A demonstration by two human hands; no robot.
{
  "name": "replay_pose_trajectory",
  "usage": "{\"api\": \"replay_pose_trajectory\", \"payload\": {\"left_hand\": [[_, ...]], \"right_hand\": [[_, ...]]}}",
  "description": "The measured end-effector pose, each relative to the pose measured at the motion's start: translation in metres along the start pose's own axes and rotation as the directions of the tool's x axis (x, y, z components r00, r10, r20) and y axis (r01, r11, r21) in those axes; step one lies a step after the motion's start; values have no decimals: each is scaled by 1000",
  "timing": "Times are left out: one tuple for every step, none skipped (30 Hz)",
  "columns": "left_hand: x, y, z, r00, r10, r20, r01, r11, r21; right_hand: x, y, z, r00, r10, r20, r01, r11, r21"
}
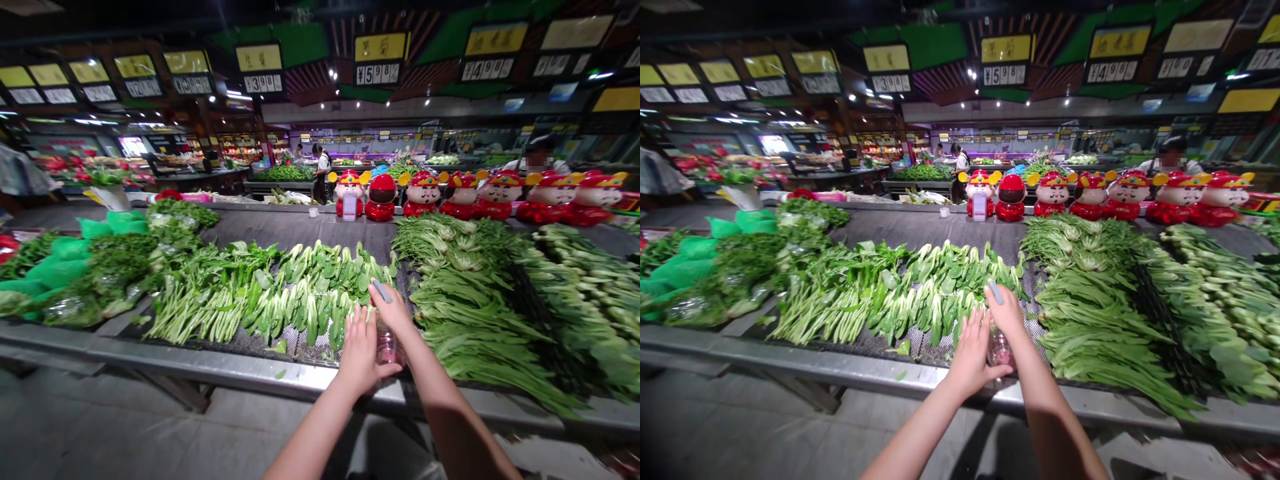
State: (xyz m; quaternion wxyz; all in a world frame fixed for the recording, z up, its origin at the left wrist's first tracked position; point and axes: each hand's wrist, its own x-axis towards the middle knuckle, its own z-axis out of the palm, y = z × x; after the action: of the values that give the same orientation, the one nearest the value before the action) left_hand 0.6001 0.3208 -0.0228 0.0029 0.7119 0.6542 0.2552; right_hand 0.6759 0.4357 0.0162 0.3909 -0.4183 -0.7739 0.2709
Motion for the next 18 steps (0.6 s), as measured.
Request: {"api": "replay_pose_trajectory", "payload": {"left_hand": [[-3, -1, 0, 1000, 1, 2, -1, 1000, -3], [-5, -1, 0, 1000, 1, 3, -1, 1000, -6], [-8, -1, 0, 1000, 0, 3, 0, 1000, -10], [-10, -1, 0, 1000, -3, 1, 3, 1000, -15], [-12, -1, 0, 1000, -6, 0, 6, 1000, -21], [-13, 0, -1, 1000, -10, 0, 10, 1000, -26], [-14, 0, -1, 1000, -16, -2, 16, 999, -30], [-15, 0, -2, 1000, -23, -6, 23, 999, -32], [-16, 0, -3, 999, -31, -11, 31, 999, -33], [-17, 0, -4, 999, -39, -19, 38, 999, -33], [-17, 0, -5, 999, -47, -27, 46, 998, -33], [-18, 0, -6, 998, -54, -35, 53, 998, -33], [-19, 0, -7, 997, -59, -40, 58, 998, -34], [-20, 0, -8, 997, -65, -43, 63, 997, -34], [-21, 0, -8, 997, -70, -44, 68, 997, -35], [-22, 0, -8, 996, -75, -41, 73, 997, -35], [-24, 0, -8, 996, -78, -38, 77, 996, -38], [-27, 0, -8, 996, -81, -32, 79, 996, -41]], "right_hand": [[-2, 0, 2, 1000, 4, 0, -4, 1000, -4], [-5, 0, 3, 1000, 8, 1, -8, 1000, -3], [-7, -1, 5, 1000, 11, 5, -11, 1000, 2], [-9, -1, 6, 1000, 9, 14, -10, 1000, 11], [-10, -2, 7, 1000, 3, 25, -4, 1000, 24], [-11, -3, 8, 999, -6, 36, 4, 999, 40], [-11, -3, 9, 999, -14, 43, 12, 998, 59], [-11, -5, 10, 999, -21, 48, 17, 997, 77], [-11, -6, 11, 999, -25, 48, 20, 995, 94], [-11, -8, 11, 999, -25, 43, 20, 994, 108], [-11, -9, 12, 999, -24, 36, 20, 993, 120], [-11, -11, 12, 999, -26, 28, 22, 991, 130], [-11, -13, 13, 999, -31, 23, 27, 990, 142], [-12, -15, 13, 999, -38, 21, 34, 987, 155], [-13, -17, 14, 999, -44, 22, 40, 985, 167], [-15, -18, 14, 999, -46, 24, 41, 984, 175], [-17, -19, 15, 999, -44, 27, 38, 984, 174], [-19, -19, 15, 999, -36, 29, 31, 986, 164]]}}
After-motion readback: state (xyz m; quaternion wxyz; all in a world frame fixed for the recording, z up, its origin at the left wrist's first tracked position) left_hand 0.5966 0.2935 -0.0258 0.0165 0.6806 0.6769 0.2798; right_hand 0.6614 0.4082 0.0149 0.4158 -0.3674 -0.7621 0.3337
